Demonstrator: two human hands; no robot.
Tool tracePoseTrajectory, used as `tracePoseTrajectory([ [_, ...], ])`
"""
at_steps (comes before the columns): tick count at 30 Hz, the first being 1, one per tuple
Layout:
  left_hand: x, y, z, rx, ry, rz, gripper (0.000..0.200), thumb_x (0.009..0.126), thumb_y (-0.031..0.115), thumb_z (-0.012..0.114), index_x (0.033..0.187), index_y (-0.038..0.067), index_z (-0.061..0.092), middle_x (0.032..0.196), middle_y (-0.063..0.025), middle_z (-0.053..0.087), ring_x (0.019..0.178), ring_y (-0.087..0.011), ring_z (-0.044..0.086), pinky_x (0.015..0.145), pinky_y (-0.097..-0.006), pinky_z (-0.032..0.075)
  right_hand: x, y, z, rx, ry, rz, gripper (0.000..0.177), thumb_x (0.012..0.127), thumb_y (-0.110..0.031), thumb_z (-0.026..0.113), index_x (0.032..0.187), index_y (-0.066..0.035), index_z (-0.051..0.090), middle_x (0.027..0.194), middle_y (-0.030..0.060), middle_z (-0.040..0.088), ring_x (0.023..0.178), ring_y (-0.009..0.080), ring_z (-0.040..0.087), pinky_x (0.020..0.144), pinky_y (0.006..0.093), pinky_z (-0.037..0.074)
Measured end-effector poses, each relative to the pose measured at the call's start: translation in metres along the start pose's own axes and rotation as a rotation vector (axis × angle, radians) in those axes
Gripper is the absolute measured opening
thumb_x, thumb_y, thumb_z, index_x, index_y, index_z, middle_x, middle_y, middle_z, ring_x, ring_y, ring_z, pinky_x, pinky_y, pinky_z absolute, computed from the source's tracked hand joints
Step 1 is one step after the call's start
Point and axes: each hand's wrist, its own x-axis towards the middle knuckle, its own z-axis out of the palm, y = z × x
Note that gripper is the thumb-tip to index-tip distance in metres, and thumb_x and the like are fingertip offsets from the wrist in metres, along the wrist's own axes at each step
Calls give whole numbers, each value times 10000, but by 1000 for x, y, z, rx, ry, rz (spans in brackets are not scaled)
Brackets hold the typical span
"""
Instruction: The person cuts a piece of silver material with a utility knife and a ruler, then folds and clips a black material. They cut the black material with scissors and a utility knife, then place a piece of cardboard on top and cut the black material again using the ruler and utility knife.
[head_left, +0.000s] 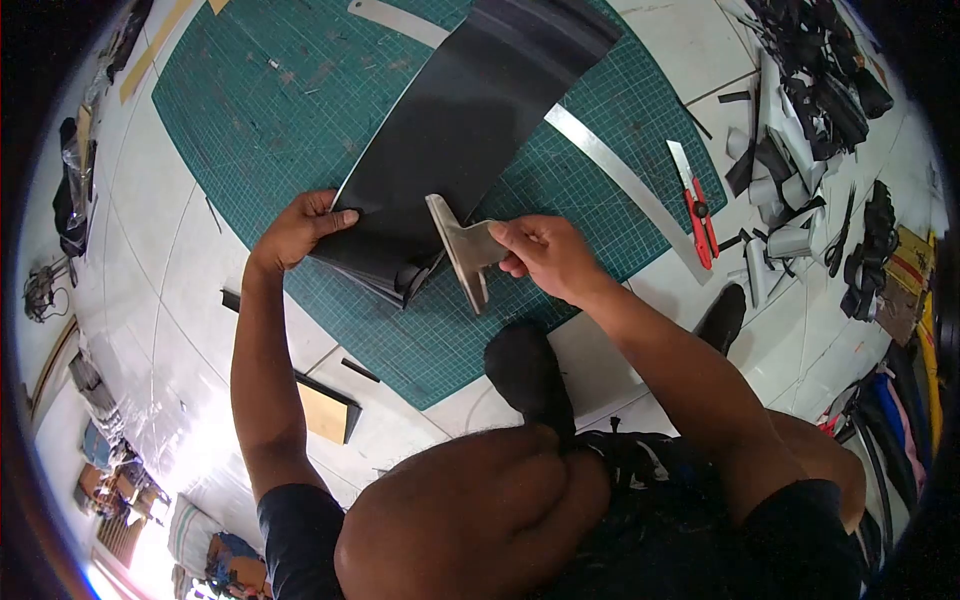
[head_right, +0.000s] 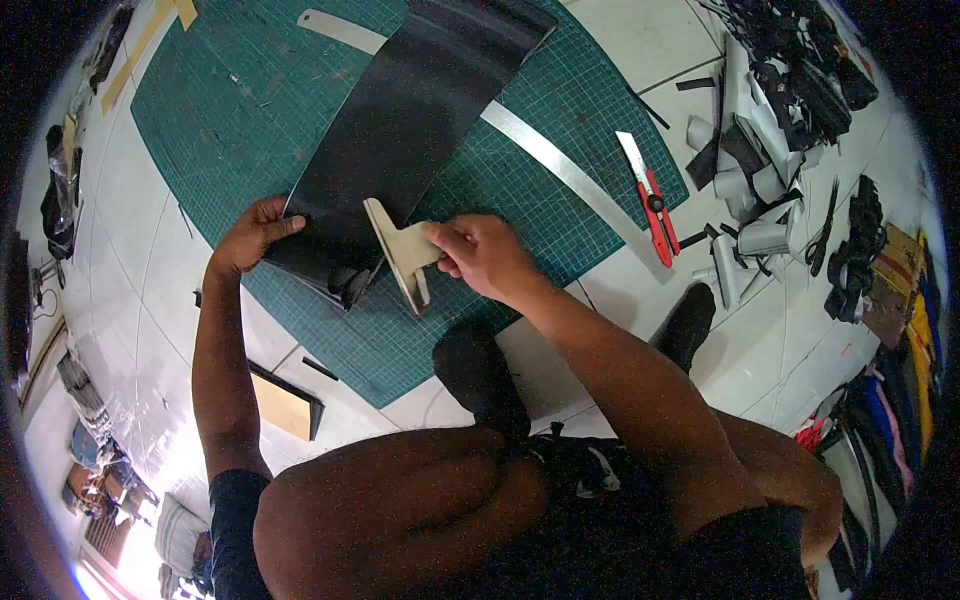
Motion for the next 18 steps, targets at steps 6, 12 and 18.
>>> tracePoseTrajectory([
  [6, -5, 8, 7, 103, 82, 12, 285, 931, 208, 746, 1129, 2, 732, 935, -71, 766, 762, -129, 703, 755, -290, 556, 1, -10, 9, -150, -91, 2, 469, 1014, -420, 652, 1043, 42, 730, 779, 55, 695, 680, 92, 645, 623, 249, 535],
  [12, -5, 4, 10, 80, 96, 43, 268, 939, 201, 736, 1121, 3, 732, 919, -68, 765, 758, -127, 703, 750, -290, 556, 6, -17, 15, -243, -183, 60, 450, 1026, -399, 640, 1070, 40, 728, 804, 61, 697, 700, 93, 640, 626, 253, 530],
  [18, -9, 8, 13, 83, 122, 8, 256, 931, 197, 744, 1095, 0, 734, 912, -56, 760, 755, -124, 690, 754, -296, 550, 11, -10, 14, -273, -217, 83, 456, 1017, -405, 653, 1085, 40, 725, 806, 57, 685, 715, 98, 634, 639, 260, 529],
])
